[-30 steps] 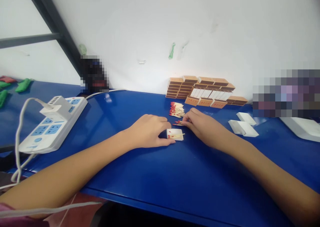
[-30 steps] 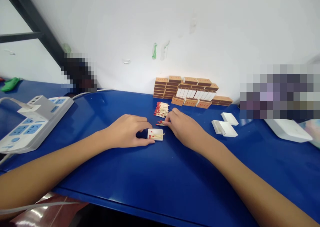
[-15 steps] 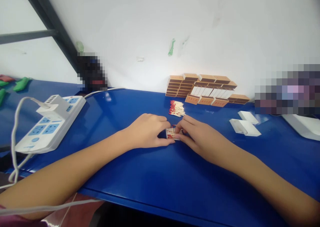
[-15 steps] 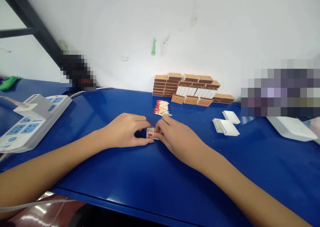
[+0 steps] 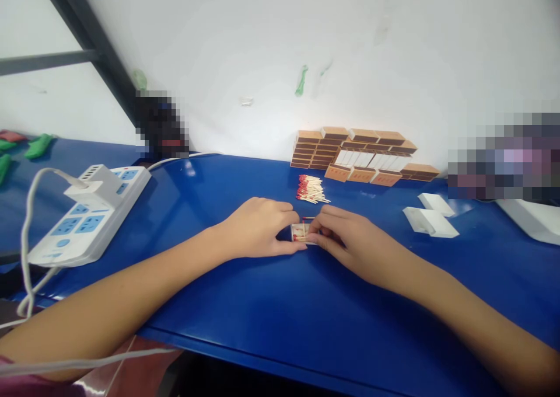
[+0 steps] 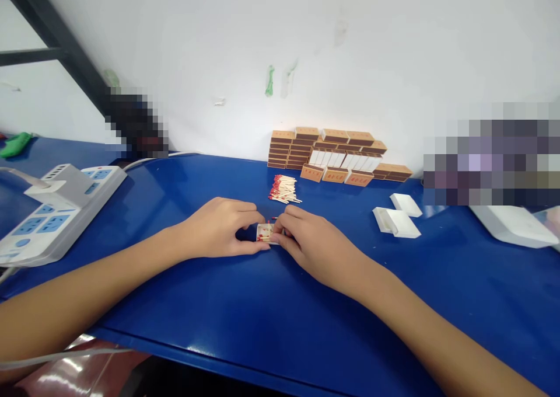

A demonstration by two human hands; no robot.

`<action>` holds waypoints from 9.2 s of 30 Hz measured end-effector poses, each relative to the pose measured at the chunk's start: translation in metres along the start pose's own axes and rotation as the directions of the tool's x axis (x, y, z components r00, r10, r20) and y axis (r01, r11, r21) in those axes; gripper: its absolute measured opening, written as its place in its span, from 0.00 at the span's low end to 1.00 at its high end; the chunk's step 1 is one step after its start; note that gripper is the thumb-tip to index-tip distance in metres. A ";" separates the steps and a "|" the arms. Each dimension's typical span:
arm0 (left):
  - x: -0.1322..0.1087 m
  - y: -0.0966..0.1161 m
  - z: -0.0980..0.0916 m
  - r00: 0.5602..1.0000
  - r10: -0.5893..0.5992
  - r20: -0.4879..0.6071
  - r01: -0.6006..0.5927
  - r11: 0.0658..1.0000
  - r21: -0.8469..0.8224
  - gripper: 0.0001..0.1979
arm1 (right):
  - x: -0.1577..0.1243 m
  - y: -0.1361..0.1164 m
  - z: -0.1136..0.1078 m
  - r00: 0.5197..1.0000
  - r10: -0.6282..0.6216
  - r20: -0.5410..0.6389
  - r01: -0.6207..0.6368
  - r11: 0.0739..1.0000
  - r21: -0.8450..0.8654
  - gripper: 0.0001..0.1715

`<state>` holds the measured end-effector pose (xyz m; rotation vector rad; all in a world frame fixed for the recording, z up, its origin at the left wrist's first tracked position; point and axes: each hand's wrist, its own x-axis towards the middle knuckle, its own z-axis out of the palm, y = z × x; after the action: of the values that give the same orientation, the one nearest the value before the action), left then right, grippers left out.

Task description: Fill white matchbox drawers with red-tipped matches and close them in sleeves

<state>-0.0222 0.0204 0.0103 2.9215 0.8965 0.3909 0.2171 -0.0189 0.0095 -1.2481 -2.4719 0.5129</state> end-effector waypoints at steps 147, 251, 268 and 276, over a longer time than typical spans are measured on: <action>0.000 0.003 -0.008 0.995 -0.064 0.070 0.065 0.998 0.001 0.24 | 0.004 0.020 0.002 0.983 0.149 -0.104 -0.167 0.966 -0.195 0.10; 0.001 -0.003 -0.004 0.998 0.029 0.056 -0.030 0.999 0.013 0.20 | -0.014 0.079 -0.033 0.986 0.167 -0.021 -0.168 0.970 -0.173 0.19; 0.000 -0.002 -0.007 0.999 0.047 0.028 -0.048 0.998 0.033 0.18 | 0.002 0.043 -0.010 0.992 0.071 -0.104 -0.083 0.990 -0.116 0.13; 0.000 -0.001 -0.007 0.998 0.055 0.025 -0.056 0.998 0.030 0.18 | 0.008 0.041 -0.007 0.990 0.055 -0.130 -0.066 0.995 -0.077 0.18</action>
<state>-0.0245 0.0208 0.0171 2.9776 0.8277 0.3472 0.2439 0.0117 -0.0018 -1.3469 -2.3759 0.3396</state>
